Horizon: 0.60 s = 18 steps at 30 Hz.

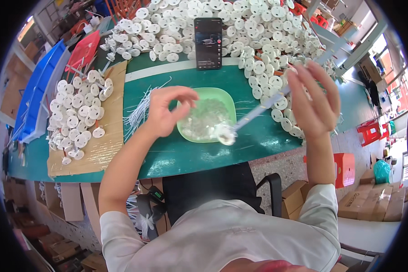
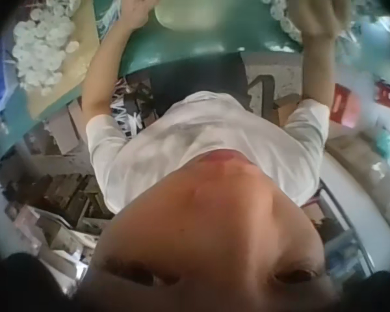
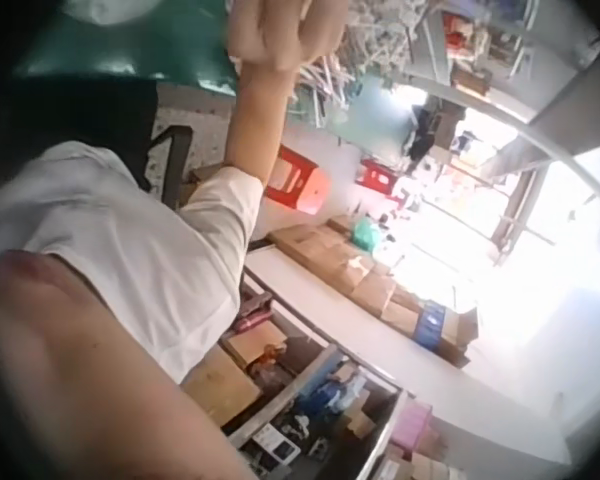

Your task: The person sits at a green workbench and repeatedly assembles small white circular plastic components onto a flexible LED light strip. They pick up a component, thread a white string through it, and attach it to the strip, then place the finished unit on the table. The process is repetitive and involves handling small parts and string.

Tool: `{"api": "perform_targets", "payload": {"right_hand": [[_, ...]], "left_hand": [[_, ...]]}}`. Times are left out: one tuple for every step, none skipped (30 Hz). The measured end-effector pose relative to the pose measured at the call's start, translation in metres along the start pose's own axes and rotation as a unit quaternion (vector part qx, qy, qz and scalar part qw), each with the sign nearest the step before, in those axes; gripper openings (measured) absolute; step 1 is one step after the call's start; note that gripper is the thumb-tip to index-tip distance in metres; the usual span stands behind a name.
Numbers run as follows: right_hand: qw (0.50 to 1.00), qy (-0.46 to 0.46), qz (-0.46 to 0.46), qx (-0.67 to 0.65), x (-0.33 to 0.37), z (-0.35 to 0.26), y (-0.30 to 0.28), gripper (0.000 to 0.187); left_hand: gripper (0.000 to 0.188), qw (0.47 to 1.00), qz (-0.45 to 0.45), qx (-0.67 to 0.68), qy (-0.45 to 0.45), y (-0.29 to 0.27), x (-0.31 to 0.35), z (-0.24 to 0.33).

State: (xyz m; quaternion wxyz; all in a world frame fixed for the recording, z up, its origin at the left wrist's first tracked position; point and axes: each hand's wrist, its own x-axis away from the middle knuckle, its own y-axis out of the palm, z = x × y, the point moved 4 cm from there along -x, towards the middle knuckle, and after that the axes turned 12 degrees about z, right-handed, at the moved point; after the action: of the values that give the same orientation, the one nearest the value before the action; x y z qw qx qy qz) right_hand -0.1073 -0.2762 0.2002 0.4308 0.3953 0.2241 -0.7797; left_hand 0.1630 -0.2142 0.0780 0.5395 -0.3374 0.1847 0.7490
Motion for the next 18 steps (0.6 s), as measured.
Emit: {"api": "perform_targets", "payload": {"right_hand": [[1.000,-0.012,0.010,-0.020,-0.005,-0.008,0.011,0.023],[0.999,-0.024,0.021,-0.039,-0.011,-0.013,0.023,0.022],[0.997,-0.035,0.034,-0.060,-0.016,-0.017,0.037,0.021],[0.996,-0.041,0.052,-0.067,-0.019,-0.020,0.050,0.020],[0.994,-0.047,0.069,-0.073,-0.021,-0.022,0.063,0.019],[0.992,-0.054,0.086,-0.079,-0.024,-0.023,0.075,0.019],[0.992,-0.051,0.090,-0.076,-0.025,-0.023,0.085,0.018],[0.992,-0.047,0.094,-0.072,-0.026,-0.023,0.094,0.017],[0.992,-0.029,0.099,-0.075,-0.025,-0.025,0.097,0.017],[0.991,-0.012,0.105,-0.079,-0.025,-0.026,0.101,0.018],[0.990,0.004,0.113,-0.083,-0.026,-0.027,0.106,0.019],[0.985,0.044,0.116,-0.117,-0.022,-0.034,0.103,0.021],[0.979,0.082,0.115,-0.147,-0.015,-0.041,0.098,0.022],[0.949,0.136,0.095,-0.268,-0.006,-0.053,0.098,0.028],[0.937,0.159,0.067,-0.303,0.002,-0.068,0.099,0.027],[0.923,0.183,0.038,-0.337,0.009,-0.082,0.099,0.027],[0.906,0.206,0.010,-0.370,0.017,-0.092,0.102,0.026],[0.902,0.206,0.011,-0.379,0.031,-0.099,0.106,0.026]], "left_hand": [[0.026,0.999,-0.021,0.031,0.010,0.007,-0.001,0.006],[0.031,0.997,-0.043,0.062,0.020,0.015,-0.002,0.015],[0.034,0.995,-0.068,0.072,0.022,0.016,-0.002,0.022],[0.038,0.992,-0.094,0.082,0.025,0.017,-0.002,0.028],[0.042,0.989,-0.124,0.075,0.020,0.018,-0.002,0.031],[0.045,0.986,-0.154,0.069,0.016,0.018,-0.001,0.032],[0.040,0.988,-0.145,0.037,-0.024,0.016,0.000,0.029],[0.034,0.989,-0.137,0.005,-0.063,0.014,0.001,0.025],[0.029,0.986,-0.127,-0.029,-0.105,0.010,0.003,0.021],[0.018,0.988,-0.089,0.005,-0.126,0.008,0.007,0.013],[0.019,0.984,-0.042,0.031,-0.171,0.005,0.005,0.007],[0.020,0.975,0.008,0.056,-0.217,0.000,0.004,0.002],[0.022,0.960,0.056,0.084,-0.260,-0.002,0.003,-0.005],[0.021,0.945,0.080,0.137,-0.288,-0.002,0.002,-0.006],[0.023,0.939,0.098,0.150,-0.294,0.002,0.003,-0.009],[0.025,0.933,0.114,0.162,-0.300,0.007,0.006,-0.010],[0.027,0.927,0.130,0.175,-0.307,0.011,0.008,-0.011],[0.031,0.933,0.087,0.154,-0.314,0.015,0.012,-0.012]]}}
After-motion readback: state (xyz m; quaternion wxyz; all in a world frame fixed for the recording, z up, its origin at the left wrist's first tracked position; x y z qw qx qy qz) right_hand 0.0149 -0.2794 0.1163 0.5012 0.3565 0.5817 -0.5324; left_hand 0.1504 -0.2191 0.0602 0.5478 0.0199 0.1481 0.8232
